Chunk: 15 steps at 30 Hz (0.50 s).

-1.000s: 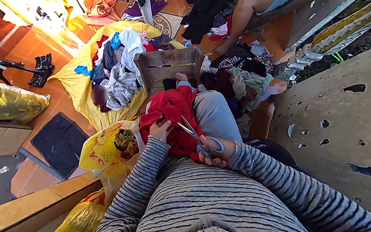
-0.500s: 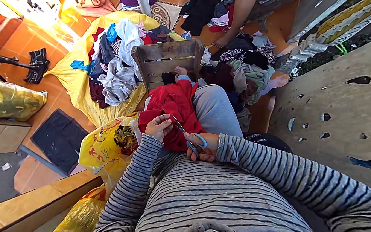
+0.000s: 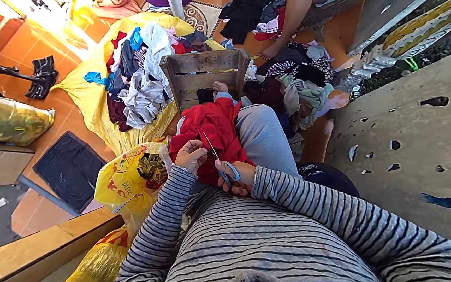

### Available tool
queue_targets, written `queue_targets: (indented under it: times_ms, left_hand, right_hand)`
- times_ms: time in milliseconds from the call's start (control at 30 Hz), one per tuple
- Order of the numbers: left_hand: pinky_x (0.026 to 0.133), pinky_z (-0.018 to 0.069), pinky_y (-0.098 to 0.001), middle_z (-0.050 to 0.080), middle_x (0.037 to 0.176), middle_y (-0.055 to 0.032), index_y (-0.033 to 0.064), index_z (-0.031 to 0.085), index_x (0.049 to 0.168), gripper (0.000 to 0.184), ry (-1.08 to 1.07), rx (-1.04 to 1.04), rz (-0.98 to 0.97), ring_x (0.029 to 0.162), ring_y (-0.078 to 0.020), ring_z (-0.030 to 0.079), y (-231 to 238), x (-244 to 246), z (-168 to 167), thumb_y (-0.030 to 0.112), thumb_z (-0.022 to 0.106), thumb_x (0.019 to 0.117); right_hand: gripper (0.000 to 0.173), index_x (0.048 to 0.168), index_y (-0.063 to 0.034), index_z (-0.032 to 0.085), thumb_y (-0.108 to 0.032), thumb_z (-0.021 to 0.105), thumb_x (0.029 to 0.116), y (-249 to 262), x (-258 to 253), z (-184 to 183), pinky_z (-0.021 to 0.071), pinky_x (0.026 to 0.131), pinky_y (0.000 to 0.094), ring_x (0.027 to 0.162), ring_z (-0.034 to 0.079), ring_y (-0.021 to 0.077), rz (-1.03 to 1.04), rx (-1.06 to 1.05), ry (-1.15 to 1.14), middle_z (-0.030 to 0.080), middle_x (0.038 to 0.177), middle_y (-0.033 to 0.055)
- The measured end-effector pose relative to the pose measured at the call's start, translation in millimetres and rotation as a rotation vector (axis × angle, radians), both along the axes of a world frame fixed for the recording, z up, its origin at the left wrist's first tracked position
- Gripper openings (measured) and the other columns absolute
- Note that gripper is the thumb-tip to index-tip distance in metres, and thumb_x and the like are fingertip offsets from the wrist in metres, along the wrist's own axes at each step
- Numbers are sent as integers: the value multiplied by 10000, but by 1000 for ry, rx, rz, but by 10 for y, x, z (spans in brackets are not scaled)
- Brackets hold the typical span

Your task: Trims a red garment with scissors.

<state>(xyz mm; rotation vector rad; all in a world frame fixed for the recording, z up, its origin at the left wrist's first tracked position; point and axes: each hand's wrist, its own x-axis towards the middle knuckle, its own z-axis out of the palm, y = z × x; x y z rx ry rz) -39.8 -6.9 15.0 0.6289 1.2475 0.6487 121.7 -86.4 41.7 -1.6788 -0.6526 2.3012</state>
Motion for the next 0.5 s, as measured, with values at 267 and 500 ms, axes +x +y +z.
queue_targets:
  times_ms: [267,500]
  left_hand:
    - [629,582,-234,635,780,-55,24,549,932,224,-13,-1,-3,623,-106,633,5,-14,8,-187,604,883]
    - [645,586,-235,668,764,-59,-33,645,952,137,3,23,-36,619,-108,643,-16,2,53,-156,616,899]
  right_hand:
    - [572,876,-62,656,-555,427,1054,-76,-38,34,368,409,201,401,436,38,29,12,-102,574,584,-32]
    - [589,908,-80,633,-601,399,1048,0,-61,-4,416,423,206,431,497,54,-14,-3,-19,605,637,-24]
